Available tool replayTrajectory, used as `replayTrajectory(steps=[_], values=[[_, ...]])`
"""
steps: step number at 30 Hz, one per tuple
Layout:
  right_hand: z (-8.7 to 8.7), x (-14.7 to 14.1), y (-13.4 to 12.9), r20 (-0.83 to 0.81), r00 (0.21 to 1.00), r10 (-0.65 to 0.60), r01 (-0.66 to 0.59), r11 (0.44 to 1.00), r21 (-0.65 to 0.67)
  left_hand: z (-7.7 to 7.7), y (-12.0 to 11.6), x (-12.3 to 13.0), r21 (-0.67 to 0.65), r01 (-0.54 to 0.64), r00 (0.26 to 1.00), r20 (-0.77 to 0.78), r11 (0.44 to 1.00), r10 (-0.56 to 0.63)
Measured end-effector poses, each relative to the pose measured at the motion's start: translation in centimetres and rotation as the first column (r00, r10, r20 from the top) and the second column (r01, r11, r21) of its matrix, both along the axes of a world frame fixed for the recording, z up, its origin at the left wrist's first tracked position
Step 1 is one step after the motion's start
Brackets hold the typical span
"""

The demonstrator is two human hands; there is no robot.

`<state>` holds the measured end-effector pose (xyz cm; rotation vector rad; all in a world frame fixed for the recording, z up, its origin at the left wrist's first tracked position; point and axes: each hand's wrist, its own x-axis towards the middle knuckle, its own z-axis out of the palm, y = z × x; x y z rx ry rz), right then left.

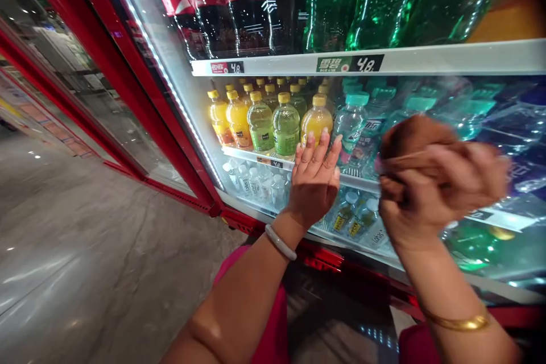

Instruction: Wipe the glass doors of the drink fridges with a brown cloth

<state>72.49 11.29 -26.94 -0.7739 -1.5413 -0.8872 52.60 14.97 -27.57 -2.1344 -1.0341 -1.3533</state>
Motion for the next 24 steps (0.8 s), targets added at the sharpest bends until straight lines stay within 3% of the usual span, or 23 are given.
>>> replayTrajectory(steps=[3, 5, 8, 12, 14, 16, 20, 22, 24], values=[[-2.3, -3.3, 0.3, 0.124, 0.988, -0.093, 0.088, 0.995, 0.046, 0.0, 0.2, -0.3, 0.009, 0.029, 1.0, -0.011, 1.0, -0.029], [-2.6, -4.0, 0.0, 0.173, 0.981, -0.087, 0.089, 0.996, -0.002, 0.0, 0.2, -0.6, 0.006, 0.034, 0.999, -0.04, 0.999, -0.033], [-0.4, -2.4, -1.1, 0.173, 0.981, -0.093, 0.092, 0.996, 0.014, 0.1, 0.1, -0.7, 0.021, 0.008, 0.999, -0.049, 1.0, -0.007], [2.6, 0.0, -2.0, -0.044, 0.977, -0.211, 0.211, 0.977, 0.005, -0.1, -0.1, -0.6, 0.03, 0.009, 0.999, -0.039, 1.0, -0.008], [1.7, -0.6, -1.9, -0.027, 0.975, -0.219, 0.219, 0.976, 0.012, -0.2, -0.1, -0.6, 0.016, 0.01, 0.999, -0.031, 1.0, -0.009], [-0.6, -2.2, -1.5, 0.106, 0.981, -0.164, 0.162, 0.986, 0.027, -0.3, -0.1, -0.6, 0.001, 0.002, 1.0, -0.011, 1.0, -0.002], [-5.0, -5.0, -1.3, 0.287, 0.953, -0.1, 0.13, 0.987, -0.09, 0.0, 0.0, -1.0, -0.021, -0.006, 1.0, 0.025, 1.0, 0.007], [-4.9, -4.6, -1.7, 0.321, 0.944, -0.08, 0.122, 0.986, -0.113, 0.1, 0.0, -1.2, -0.03, -0.016, 1.0, 0.026, 0.999, 0.017], [-3.1, -3.2, -2.1, 0.311, 0.949, -0.057, 0.09, 0.992, -0.091, 0.0, 0.0, -1.2, -0.033, -0.035, 0.999, 0.021, 0.999, 0.035]])
